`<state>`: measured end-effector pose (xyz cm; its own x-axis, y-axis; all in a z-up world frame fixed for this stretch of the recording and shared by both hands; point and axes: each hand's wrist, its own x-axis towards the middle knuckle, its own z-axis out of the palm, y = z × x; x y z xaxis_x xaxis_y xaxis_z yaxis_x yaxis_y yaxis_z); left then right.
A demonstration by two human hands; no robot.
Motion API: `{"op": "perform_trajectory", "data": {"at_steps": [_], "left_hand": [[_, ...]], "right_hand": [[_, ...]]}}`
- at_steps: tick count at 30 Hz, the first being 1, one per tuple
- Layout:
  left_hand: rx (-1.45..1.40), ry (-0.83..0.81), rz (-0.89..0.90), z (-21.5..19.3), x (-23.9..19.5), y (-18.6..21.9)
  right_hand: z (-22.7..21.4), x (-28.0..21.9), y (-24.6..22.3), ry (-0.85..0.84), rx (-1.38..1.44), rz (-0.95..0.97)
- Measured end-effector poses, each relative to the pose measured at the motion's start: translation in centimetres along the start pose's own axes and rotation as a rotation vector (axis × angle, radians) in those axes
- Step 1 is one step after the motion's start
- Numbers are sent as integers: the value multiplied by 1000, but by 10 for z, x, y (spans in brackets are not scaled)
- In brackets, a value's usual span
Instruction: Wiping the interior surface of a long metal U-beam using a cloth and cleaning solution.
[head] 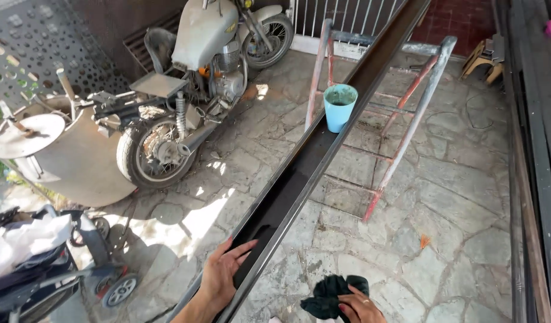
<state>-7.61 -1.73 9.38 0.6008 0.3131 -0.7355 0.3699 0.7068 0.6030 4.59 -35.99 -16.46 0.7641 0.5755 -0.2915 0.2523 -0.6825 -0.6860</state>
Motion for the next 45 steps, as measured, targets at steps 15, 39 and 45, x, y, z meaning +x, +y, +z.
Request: {"op": "perform_trajectory", "data": {"at_steps": [15, 39, 45], "left_hand": [[-22, 0, -63, 54, 29, 30], [39, -159, 180, 160, 131, 61], [201, -56, 89, 120, 76, 52]], "right_hand": [[-14, 32, 61, 257, 5, -49], [-129, 70, 13, -52, -42, -32], [-144, 71, 28, -101, 48, -16]]}}
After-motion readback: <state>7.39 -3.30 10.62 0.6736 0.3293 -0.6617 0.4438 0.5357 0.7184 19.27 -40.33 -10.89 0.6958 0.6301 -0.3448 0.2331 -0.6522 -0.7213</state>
